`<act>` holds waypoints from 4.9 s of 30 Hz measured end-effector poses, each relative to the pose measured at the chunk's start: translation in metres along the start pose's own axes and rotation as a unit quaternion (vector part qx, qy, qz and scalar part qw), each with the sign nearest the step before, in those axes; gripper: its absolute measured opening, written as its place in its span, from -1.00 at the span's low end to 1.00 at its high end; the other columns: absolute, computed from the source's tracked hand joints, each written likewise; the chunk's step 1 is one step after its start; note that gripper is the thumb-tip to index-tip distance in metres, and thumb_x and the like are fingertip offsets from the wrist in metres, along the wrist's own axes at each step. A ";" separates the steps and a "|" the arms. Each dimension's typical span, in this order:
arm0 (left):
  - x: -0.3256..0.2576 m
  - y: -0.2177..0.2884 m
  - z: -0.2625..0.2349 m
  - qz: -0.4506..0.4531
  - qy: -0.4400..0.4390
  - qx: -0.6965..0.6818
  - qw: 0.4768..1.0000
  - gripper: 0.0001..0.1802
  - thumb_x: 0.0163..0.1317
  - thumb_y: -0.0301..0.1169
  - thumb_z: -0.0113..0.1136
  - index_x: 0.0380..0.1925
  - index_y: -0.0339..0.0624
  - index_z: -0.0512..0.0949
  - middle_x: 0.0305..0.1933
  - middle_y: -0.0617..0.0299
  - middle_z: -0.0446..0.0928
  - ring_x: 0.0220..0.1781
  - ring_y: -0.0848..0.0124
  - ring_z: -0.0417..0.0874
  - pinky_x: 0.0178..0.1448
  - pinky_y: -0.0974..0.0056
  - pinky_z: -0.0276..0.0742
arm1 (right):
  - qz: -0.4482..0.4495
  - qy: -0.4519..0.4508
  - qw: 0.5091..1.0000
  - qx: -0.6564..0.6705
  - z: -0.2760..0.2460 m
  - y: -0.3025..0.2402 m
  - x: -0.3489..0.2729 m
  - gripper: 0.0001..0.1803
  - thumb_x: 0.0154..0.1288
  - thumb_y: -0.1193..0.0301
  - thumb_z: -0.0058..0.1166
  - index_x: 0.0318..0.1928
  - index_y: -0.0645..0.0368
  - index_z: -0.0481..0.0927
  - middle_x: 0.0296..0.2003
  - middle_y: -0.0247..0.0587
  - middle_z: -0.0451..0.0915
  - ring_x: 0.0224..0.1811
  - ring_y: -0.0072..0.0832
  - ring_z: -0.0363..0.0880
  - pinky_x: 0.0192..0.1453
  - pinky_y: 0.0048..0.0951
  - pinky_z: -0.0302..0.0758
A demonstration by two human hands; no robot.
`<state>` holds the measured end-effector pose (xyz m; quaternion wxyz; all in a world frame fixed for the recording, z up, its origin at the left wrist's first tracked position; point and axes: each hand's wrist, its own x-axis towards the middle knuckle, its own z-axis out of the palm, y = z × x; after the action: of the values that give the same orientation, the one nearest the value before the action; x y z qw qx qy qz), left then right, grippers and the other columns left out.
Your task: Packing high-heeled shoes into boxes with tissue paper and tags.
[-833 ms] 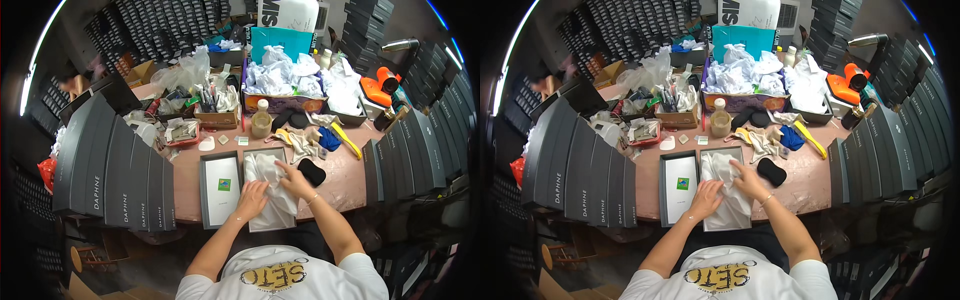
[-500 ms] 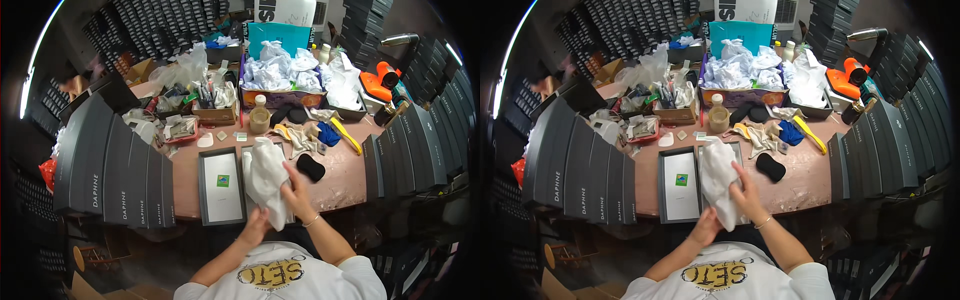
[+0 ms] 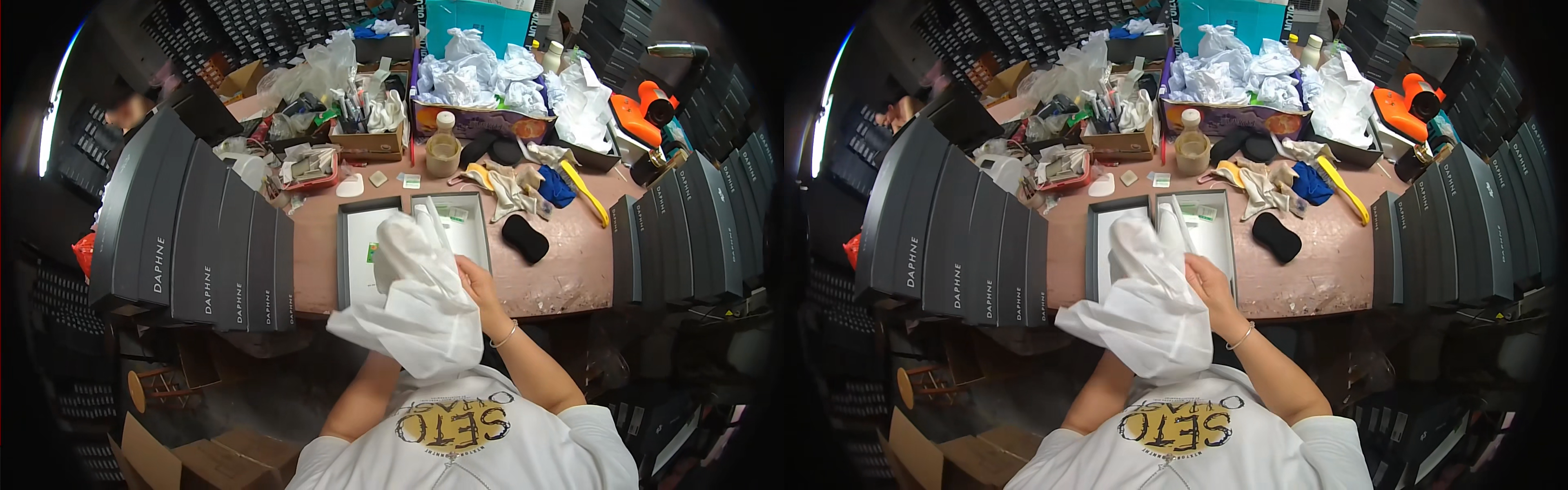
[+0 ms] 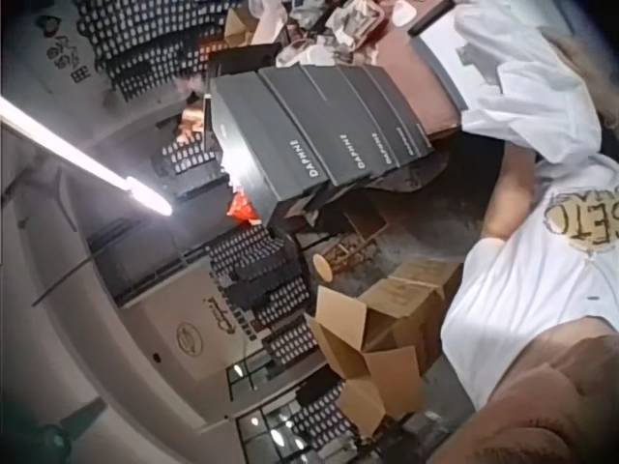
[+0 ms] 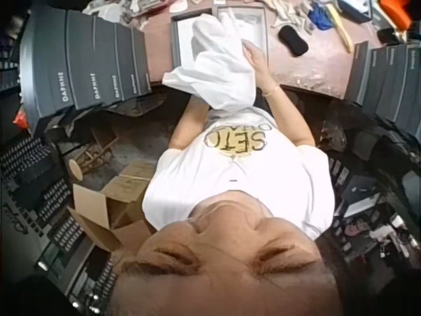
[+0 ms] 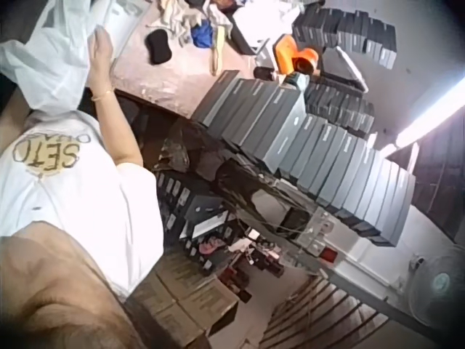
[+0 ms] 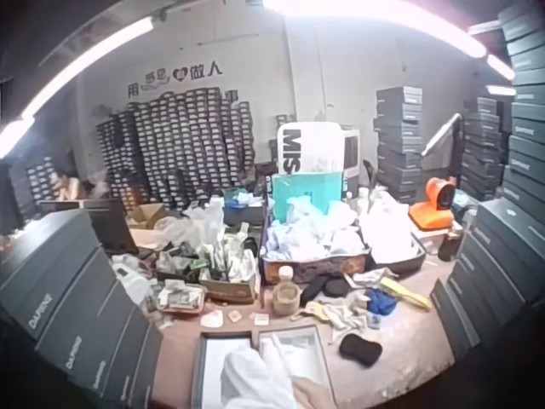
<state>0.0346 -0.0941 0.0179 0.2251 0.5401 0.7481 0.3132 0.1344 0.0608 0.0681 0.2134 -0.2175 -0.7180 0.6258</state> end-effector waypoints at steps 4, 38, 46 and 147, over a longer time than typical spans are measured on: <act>0.006 -0.016 0.002 -0.073 0.034 -0.676 0.732 -0.50 0.43 -0.09 -0.12 0.23 -0.12 0.27 0.23 0.11 0.36 0.25 0.24 0.41 0.32 0.16 0.39 | 0.054 -0.102 0.984 0.133 -0.027 -0.028 -0.016 -0.36 0.41 0.17 0.00 0.38 0.17 0.20 0.17 -0.06 0.45 0.15 -0.37 0.43 0.25 -0.32 0.32; 0.057 -0.023 -0.104 -0.118 0.375 -0.650 0.650 -0.47 0.42 -0.07 -0.04 0.18 -0.27 0.37 0.20 0.11 0.44 0.21 0.27 0.49 0.25 0.17 0.43 | -0.154 -0.064 0.957 -0.240 -0.010 -0.013 -0.016 -0.49 -0.01 0.45 0.26 0.01 0.26 0.47 -0.14 0.06 0.57 -0.10 0.03 0.57 -0.01 -0.27 0.52; 0.113 -0.009 -0.135 0.028 0.286 -0.504 0.815 -0.56 0.45 -0.15 -0.06 0.16 -0.22 0.42 0.11 0.12 0.52 0.11 0.28 0.55 0.19 0.19 0.46 | -0.036 -0.052 0.998 0.002 -0.061 -0.055 -0.015 -0.36 -0.02 0.43 0.26 0.15 0.25 0.43 0.06 -0.05 0.53 0.13 -0.15 0.47 0.30 -0.29 0.28; -0.008 0.009 -0.030 -0.215 0.190 -0.568 0.771 -0.58 0.50 -0.15 -0.20 0.26 -0.01 0.15 0.10 0.11 0.35 0.10 0.35 0.44 0.12 0.26 0.43 | -0.067 -0.156 0.953 -0.252 0.083 0.040 -0.024 -0.25 0.39 -0.13 -0.26 -0.29 0.38 0.70 0.44 0.24 -0.12 0.51 0.13 -0.25 0.41 0.32 -0.29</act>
<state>0.0232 -0.1067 0.0453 0.4057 0.0683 0.5581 0.7206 0.1079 -0.0149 0.0169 0.0784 -0.1158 -0.8897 0.4346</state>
